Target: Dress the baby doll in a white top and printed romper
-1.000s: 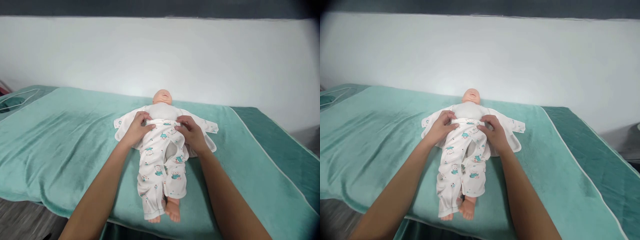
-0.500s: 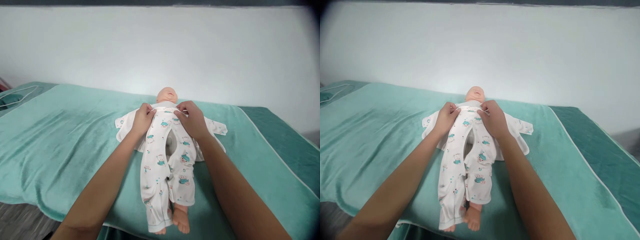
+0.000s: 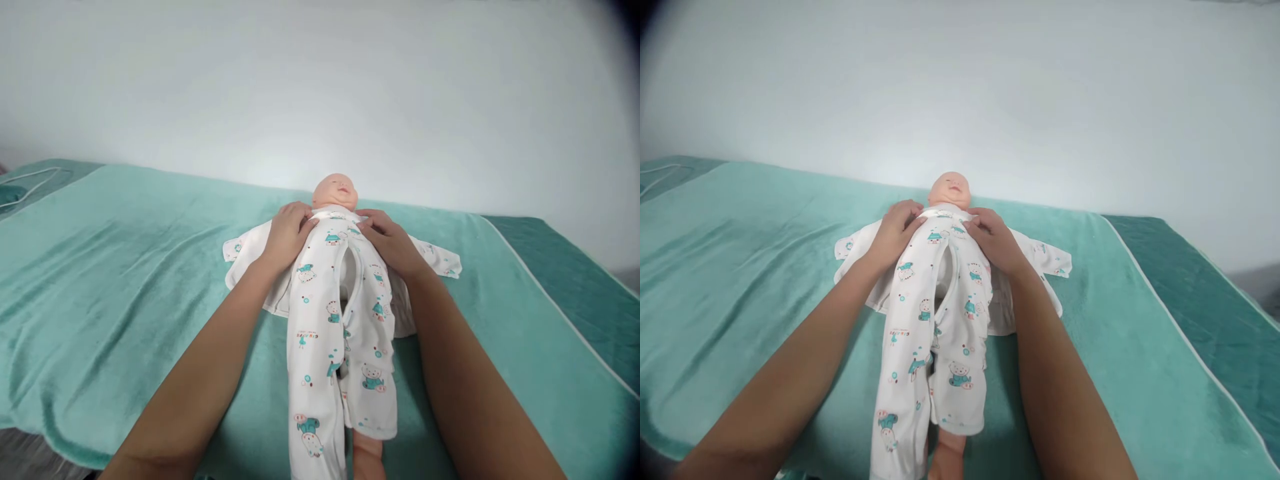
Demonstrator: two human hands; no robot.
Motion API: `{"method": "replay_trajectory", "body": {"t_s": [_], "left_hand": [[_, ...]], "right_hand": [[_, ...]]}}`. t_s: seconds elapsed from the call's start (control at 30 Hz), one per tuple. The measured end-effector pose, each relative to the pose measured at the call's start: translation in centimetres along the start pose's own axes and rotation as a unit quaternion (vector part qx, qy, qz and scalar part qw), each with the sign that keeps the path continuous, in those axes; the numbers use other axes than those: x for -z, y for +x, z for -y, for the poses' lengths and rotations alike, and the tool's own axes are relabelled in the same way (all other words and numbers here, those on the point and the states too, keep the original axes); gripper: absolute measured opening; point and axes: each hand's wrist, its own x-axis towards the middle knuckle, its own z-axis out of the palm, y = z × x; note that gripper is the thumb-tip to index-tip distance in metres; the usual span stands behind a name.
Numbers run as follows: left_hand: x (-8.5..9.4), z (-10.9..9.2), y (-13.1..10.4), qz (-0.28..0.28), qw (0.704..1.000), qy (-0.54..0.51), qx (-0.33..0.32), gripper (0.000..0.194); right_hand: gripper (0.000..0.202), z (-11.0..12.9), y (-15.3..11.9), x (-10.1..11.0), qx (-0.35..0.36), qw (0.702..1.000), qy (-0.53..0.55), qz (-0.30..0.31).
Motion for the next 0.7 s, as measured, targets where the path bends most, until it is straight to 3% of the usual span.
{"method": "replay_trajectory", "body": {"t_s": [0.07, 0.13, 0.33, 0.47, 0.57, 0.7], "left_hand": [[0.4, -0.2, 0.5, 0.055, 0.998, -0.022, 0.027, 0.015], [0.6, -0.2, 1.0, 0.085, 0.994, -0.032, 0.053, 0.016], [-0.2, 0.4, 2.3, 0.017, 0.992, -0.034, 0.118, 0.015], [-1.2, 1.3, 3.4, -0.008, 0.987, -0.019, 0.158, 0.014], [-1.8, 1.8, 3.7, -0.008, 0.986, -0.035, 0.164, 0.006], [-1.9, 2.0, 2.9, 0.004, 0.992, -0.073, 0.104, 0.028]], "right_hand": [[0.029, -0.2, -0.2, 0.5, -0.005, 0.998, 0.035, 0.052], [0.028, -0.2, -0.1, 0.6, -0.013, 0.997, 0.050, 0.058], [0.024, -0.2, 2.1, -0.6, -0.069, 0.991, -0.098, -0.067], [0.025, -0.9, 3.7, -0.9, -0.072, 0.983, -0.158, -0.063], [0.023, -1.5, 3.9, -1.0, -0.066, 0.984, -0.148, -0.074], [0.013, -2.0, 3.1, -1.2, -0.045, 0.991, -0.076, -0.096]]}}
